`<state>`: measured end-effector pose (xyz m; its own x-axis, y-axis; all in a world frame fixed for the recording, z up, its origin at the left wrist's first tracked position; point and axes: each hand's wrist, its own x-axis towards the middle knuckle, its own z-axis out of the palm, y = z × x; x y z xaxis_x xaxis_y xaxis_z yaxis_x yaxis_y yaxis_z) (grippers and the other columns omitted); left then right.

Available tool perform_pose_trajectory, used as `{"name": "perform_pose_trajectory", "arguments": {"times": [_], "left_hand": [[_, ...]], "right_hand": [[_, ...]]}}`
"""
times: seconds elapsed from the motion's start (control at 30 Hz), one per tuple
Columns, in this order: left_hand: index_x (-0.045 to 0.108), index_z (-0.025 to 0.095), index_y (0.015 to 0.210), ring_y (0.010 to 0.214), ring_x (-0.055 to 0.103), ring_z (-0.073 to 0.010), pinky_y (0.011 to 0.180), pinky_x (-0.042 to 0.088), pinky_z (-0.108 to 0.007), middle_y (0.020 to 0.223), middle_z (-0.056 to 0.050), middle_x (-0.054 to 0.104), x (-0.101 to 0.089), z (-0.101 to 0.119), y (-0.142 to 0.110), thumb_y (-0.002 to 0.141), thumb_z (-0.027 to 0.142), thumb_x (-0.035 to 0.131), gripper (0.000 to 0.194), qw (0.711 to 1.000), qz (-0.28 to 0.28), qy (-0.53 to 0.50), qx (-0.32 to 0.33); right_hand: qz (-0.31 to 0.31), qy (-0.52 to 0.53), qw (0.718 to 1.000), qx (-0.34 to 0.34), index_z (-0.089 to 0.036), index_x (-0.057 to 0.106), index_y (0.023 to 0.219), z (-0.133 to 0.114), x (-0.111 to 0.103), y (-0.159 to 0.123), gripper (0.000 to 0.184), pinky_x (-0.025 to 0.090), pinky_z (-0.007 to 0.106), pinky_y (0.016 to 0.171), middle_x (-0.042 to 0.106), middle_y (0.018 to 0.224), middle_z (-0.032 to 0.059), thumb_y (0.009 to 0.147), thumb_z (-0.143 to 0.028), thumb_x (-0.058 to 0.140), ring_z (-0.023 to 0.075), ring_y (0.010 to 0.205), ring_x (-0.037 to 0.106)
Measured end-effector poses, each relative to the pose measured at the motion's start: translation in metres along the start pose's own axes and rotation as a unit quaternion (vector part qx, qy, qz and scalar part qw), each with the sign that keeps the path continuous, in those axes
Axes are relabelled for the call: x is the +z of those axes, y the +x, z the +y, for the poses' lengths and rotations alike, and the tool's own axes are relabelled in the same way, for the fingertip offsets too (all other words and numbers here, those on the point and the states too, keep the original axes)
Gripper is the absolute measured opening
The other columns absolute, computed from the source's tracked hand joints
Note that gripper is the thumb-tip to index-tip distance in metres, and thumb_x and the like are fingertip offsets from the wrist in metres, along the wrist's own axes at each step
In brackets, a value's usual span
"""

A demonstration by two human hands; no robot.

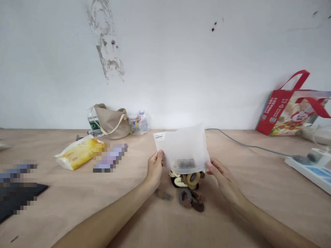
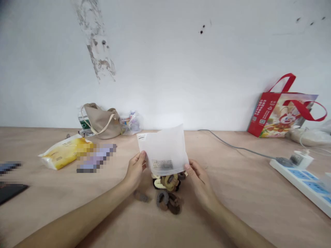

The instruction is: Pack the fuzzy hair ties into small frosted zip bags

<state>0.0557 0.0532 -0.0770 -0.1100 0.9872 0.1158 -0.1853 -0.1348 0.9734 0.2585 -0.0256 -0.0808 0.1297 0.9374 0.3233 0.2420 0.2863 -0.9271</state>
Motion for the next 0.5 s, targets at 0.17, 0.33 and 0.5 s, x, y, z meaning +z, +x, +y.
{"name": "perform_pose_trajectory", "arguments": {"times": [0.17, 0.33, 0.5], "left_hand": [[0.059, 0.016, 0.081, 0.062, 0.06, -0.0129, 0.058, 0.047, -0.024, 0.071, -0.001, 0.065, 0.006, -0.005, 0.007, 0.088, 0.03, 0.047, 0.02, 0.993, 0.029, -0.072, -0.089], [0.058, 0.015, 0.102, 0.084, 0.062, -0.0162, 0.074, 0.052, -0.033, 0.101, -0.006, 0.063, 0.017, -0.008, 0.017, 0.092, 0.028, 0.046, 0.021, 0.981, 0.042, -0.112, -0.152], [0.055, 0.014, 0.11, 0.092, 0.061, -0.0197, 0.078, 0.051, -0.038, 0.109, -0.009, 0.06, 0.032, -0.012, 0.022, 0.089, 0.031, 0.05, 0.027, 0.977, 0.011, -0.13, -0.169]], "right_hand": [[-0.001, -0.028, 0.999, 0.024, -0.022, 0.061, 0.11, 0.013, 0.002, 0.002, 0.046, 0.037, 0.043, 0.096, 0.061, 0.118, 0.0077, 0.085, -0.056, 0.042, 0.0278, 0.113, 0.051], [-0.035, -0.045, 0.998, 0.027, -0.023, 0.059, 0.117, 0.017, 0.012, 0.011, 0.048, 0.027, 0.046, 0.104, 0.055, 0.129, 0.0075, 0.084, -0.055, 0.046, 0.0275, 0.122, 0.044], [-0.112, -0.022, 0.993, -0.016, -0.021, 0.059, 0.119, 0.012, 0.029, 0.025, 0.048, 0.031, 0.042, 0.102, 0.057, 0.127, 0.0079, 0.086, -0.053, 0.044, 0.0243, 0.119, 0.047]]}}
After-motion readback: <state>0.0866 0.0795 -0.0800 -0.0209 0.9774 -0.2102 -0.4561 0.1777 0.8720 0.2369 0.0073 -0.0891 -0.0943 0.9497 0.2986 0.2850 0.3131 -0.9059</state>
